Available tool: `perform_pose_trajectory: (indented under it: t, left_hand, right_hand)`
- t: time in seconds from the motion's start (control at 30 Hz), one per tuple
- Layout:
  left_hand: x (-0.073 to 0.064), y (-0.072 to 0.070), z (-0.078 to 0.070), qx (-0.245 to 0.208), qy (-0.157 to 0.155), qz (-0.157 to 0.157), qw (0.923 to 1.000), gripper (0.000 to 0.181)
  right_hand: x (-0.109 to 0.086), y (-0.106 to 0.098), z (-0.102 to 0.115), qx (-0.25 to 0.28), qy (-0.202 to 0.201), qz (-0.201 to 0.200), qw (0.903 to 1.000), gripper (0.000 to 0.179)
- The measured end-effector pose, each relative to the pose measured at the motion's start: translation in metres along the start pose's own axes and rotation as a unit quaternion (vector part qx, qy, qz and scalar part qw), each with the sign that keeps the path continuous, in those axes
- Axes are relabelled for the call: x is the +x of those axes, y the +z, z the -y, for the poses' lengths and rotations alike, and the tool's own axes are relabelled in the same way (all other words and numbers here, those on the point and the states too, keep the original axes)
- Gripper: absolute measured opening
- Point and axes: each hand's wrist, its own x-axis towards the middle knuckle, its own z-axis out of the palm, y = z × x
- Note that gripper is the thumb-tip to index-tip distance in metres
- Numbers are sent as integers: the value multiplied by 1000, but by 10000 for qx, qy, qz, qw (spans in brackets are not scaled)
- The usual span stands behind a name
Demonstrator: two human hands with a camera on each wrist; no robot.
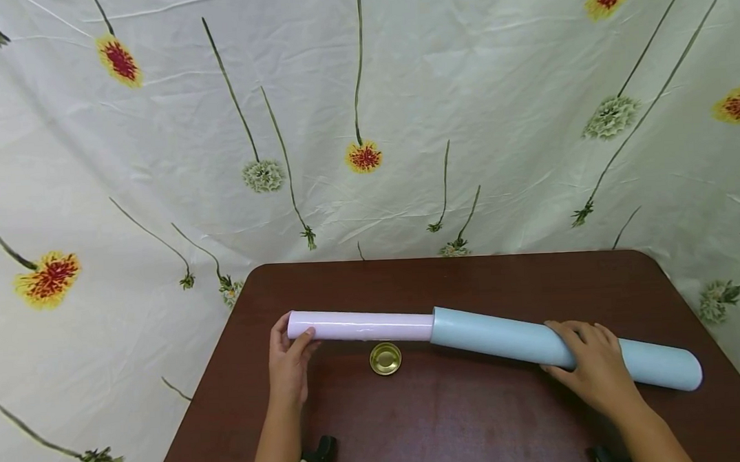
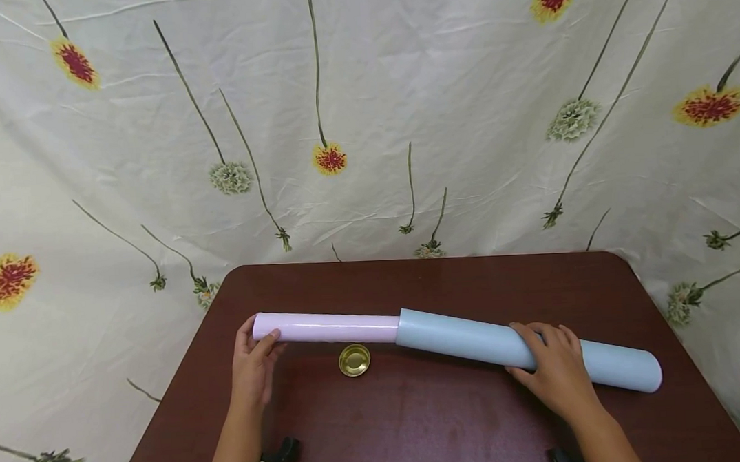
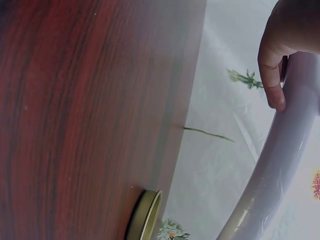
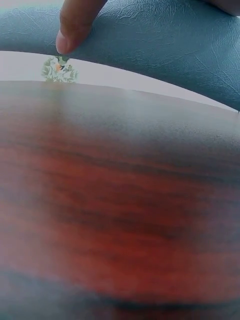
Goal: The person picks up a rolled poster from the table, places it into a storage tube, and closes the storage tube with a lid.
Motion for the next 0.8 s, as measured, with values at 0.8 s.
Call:
perform_pose_trajectory:
  t: [0.8]
  left_hand:
    - [-2, 3, 2, 65, 61, -20, 10000, 55]
  right_hand:
    - [1, 1, 5, 56, -19, -54, 10000, 87]
